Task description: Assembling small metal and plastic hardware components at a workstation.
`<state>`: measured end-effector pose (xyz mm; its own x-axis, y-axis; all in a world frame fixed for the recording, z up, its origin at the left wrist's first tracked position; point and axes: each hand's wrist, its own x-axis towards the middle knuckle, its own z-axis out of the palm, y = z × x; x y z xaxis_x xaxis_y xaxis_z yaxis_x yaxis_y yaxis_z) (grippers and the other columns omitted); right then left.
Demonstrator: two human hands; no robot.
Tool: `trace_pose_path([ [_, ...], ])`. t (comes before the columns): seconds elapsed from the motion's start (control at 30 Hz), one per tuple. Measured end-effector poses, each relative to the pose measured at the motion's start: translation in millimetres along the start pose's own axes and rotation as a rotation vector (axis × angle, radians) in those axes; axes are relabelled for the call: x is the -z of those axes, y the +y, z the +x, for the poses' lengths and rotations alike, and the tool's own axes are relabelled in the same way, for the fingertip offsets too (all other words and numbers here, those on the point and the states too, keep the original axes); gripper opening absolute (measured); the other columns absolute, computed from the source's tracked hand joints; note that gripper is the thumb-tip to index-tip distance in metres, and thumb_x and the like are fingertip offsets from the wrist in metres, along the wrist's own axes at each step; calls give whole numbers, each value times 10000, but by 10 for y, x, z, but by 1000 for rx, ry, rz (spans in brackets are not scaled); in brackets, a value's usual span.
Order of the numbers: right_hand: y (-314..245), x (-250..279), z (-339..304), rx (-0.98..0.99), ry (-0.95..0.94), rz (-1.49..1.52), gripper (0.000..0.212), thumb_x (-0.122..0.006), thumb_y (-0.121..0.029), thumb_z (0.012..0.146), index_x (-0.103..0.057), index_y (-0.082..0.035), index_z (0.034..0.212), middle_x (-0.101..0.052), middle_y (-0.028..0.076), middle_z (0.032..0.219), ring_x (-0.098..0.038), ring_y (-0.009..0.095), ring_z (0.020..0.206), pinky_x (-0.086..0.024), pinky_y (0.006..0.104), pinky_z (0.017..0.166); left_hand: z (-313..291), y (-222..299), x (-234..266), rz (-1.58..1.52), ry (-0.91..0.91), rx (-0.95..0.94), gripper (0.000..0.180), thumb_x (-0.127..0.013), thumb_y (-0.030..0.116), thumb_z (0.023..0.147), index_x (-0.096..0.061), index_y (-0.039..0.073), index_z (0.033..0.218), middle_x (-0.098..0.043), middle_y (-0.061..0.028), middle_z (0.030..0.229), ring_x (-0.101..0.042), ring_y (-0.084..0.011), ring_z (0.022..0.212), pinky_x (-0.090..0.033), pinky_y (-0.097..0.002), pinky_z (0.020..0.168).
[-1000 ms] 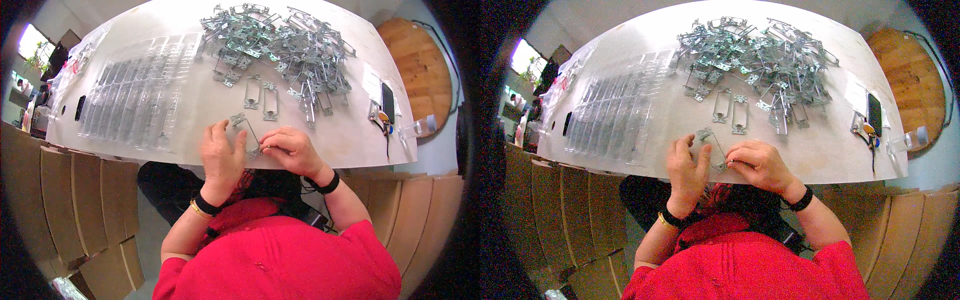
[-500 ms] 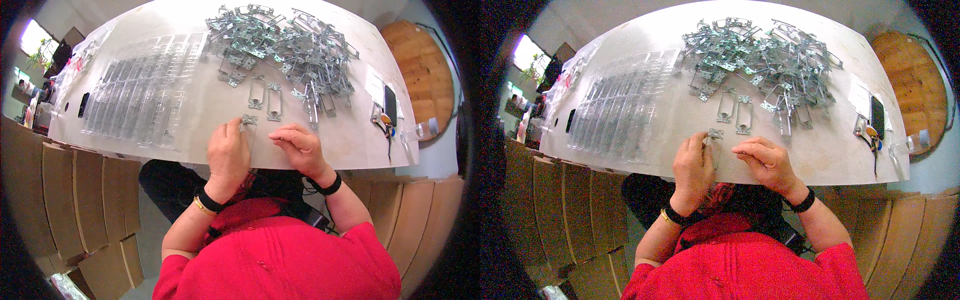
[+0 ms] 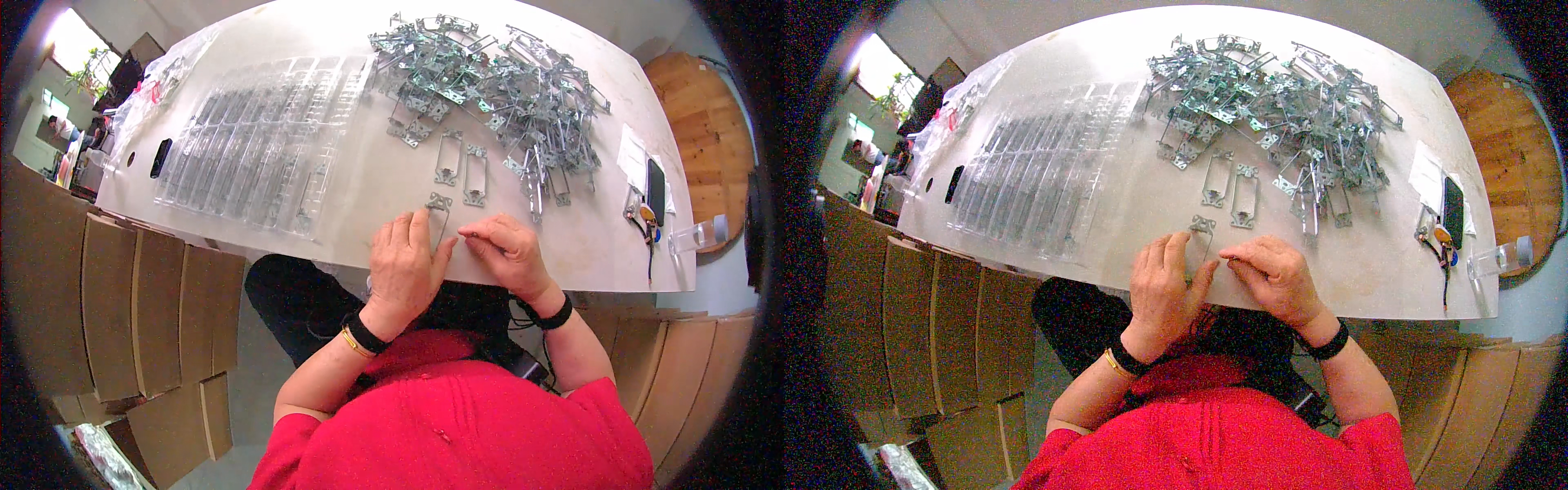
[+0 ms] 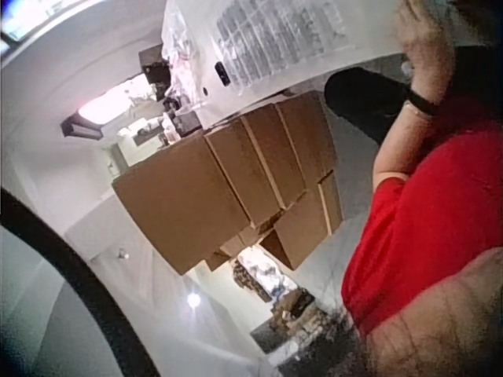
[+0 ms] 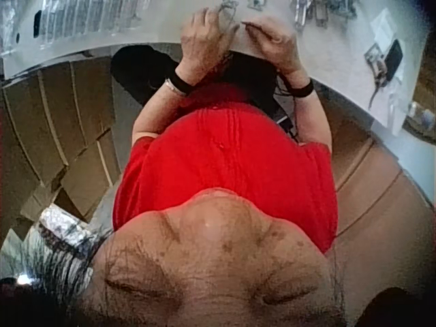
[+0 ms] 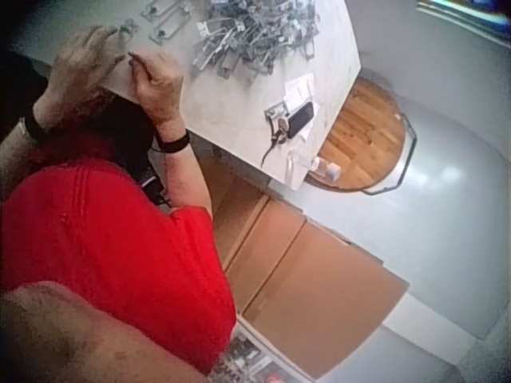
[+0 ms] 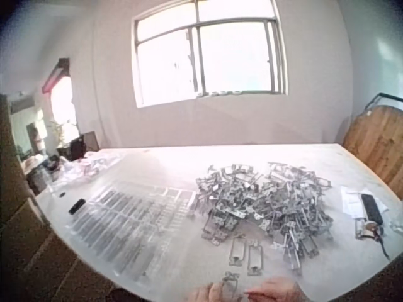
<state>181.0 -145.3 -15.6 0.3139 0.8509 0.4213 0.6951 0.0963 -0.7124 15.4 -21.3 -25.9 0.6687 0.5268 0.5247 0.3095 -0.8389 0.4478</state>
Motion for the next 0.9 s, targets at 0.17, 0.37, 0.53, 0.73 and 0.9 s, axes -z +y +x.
trace_pose_path([
  [0.17, 5, 10, -17, -23, 4, -13, 183, -748, -34, 903, -781, -77, 1078, -752, 132, 949, -699, 315, 847, -547, 400, 763, -46, 35, 32, 2, -37, -8, 597, -810, 245, 868, -568, -36, 1337, -647, -223, 1180, -622, -402, 1062, -504, -479, 932],
  [0.37, 3, 4, -15, -5, 26, -26, 151, -748, -39, 906, -772, -63, 1053, -749, 134, 949, -700, 314, 839, -545, 396, 762, -71, -35, -27, -10, -29, 31, 584, -796, 196, 860, -571, -40, 1344, -648, -222, 1183, -616, -402, 1089, -498, -496, 962],
  [0.53, 48, -1, -56, -83, 49, -33, 145, -763, -51, 915, -756, -60, 1059, -742, 126, 937, -704, 289, 846, -545, 377, 751, -88, -57, -12, -51, -15, 41, 552, -792, 130, 846, -587, 1, 1341, -650, -211, 1183, -615, -395, 1080, -497, -491, 958],
  [0.73, 68, -6, -50, -48, 222, -16, 125, -732, -35, 979, -736, -36, 1104, -731, 67, 987, -672, 151, 864, -534, 285, 789, -103, -67, 46, -153, -96, 68, 555, -806, 110, 825, -607, 33, 1337, -646, -202, 1167, -615, -392, 1072, -495, -483, 947],
  [0.9, 39, 2, -54, -29, 205, 11, 119, -732, -35, 970, -730, -45, 1088, -725, 94, 981, -689, 213, 859, -539, 319, 773, -129, 27, 41, -214, -113, -12, 524, -802, 110, 830, -633, 33, 1320, -649, -214, 1153, -641, -402, 1041, -528, -483, 904],
])
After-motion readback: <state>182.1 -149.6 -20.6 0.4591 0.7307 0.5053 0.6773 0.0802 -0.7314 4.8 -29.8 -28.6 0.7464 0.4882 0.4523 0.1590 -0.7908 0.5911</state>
